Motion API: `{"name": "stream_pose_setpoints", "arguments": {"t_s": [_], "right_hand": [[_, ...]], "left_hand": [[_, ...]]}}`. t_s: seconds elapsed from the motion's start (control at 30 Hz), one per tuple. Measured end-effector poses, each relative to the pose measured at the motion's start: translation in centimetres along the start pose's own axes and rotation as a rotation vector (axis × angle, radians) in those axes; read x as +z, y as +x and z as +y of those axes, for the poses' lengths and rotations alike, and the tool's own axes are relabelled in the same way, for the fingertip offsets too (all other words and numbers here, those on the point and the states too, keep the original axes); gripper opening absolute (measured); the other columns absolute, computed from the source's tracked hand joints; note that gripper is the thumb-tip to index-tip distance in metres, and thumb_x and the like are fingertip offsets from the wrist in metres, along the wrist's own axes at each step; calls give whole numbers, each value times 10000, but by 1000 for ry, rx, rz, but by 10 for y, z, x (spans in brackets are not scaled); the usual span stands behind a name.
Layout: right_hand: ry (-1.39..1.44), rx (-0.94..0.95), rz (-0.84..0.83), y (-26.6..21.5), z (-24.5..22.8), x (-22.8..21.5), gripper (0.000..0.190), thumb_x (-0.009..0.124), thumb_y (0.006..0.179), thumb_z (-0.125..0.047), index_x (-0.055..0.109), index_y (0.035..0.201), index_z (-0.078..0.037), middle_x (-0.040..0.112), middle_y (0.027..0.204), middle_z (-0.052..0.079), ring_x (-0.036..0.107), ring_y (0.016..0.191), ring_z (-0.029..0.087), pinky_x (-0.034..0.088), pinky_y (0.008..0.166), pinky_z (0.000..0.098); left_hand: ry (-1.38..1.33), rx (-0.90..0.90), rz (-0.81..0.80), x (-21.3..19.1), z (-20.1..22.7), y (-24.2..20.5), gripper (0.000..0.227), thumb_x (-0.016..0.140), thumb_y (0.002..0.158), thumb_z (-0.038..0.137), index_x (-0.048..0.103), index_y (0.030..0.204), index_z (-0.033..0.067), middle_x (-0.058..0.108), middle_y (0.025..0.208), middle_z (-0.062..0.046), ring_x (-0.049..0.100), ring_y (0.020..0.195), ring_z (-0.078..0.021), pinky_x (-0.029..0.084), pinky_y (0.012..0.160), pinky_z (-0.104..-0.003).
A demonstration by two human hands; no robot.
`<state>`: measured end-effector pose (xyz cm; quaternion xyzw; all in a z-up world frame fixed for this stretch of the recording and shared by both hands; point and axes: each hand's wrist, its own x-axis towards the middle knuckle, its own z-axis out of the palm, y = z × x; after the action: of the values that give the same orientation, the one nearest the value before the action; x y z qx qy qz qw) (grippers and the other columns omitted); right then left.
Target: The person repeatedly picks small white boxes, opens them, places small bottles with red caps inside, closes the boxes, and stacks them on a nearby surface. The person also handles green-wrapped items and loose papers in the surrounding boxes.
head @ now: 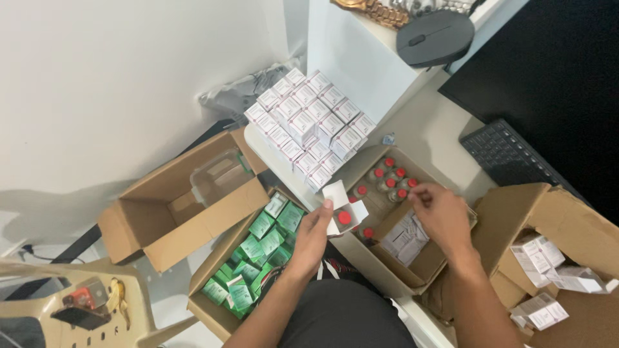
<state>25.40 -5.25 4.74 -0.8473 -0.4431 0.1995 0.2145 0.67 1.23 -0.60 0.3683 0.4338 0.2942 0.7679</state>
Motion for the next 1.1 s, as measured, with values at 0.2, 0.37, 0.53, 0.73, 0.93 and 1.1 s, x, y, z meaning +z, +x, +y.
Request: {"name": "stream_pose_setpoints", "arguments": {"t_s": [0.2,0.37,0.53,0.73,0.93,1.1], "right_hand": [[-166,-55,-170,25,58,41,179,672,824,-132,767,953,-51,745,925,225,709,922,414,539,854,497],[-233,191,-426,33,90,33,187,779,750,-156,787,893,-35,797,907,184,776,907,332,600,864,423],[-307,-139,-727,31,118,78,270,791,678,-172,820,942,-124,784,975,109,715,996,299,549,875,406],[-438,-234,-577,19,139,118,171,721,775,-139,749,897,-24,732,960,212,716,942,374,564,832,444],[-123,-96,-473,12,113,83,197,820,621,-121,740,777,-31,751,788,167,744,767,320,579,744,415],[-139,-110,-299,-7,72,14,203,842,660,-123,682,747,-33,715,707,165,722,696,314,562,696,432]], "left_hand": [[3,46,-41,5,0,-3,670,503,1011,509,634,1324,-69,680,1314,-112,572,1243,-152,386,1096,-306],[-30,-20,-49,7,-3,-7,681,502,1006,517,624,1340,-64,695,1291,-138,614,1214,-179,433,1086,-333],[-32,4,-43,10,-10,-17,685,510,1000,517,628,1336,-68,689,1289,-133,608,1191,-173,425,1080,-325],[-119,19,26,17,-24,-30,652,527,999,509,661,1282,-63,736,1169,-123,683,1051,-169,531,985,-355],[-196,-7,111,37,-48,-48,568,526,995,493,697,1209,-5,739,1093,-70,683,970,-132,542,903,-325],[-87,109,170,50,-69,-74,561,542,1028,501,736,1095,-21,694,1040,-37,581,986,-106,461,945,-305]]}}
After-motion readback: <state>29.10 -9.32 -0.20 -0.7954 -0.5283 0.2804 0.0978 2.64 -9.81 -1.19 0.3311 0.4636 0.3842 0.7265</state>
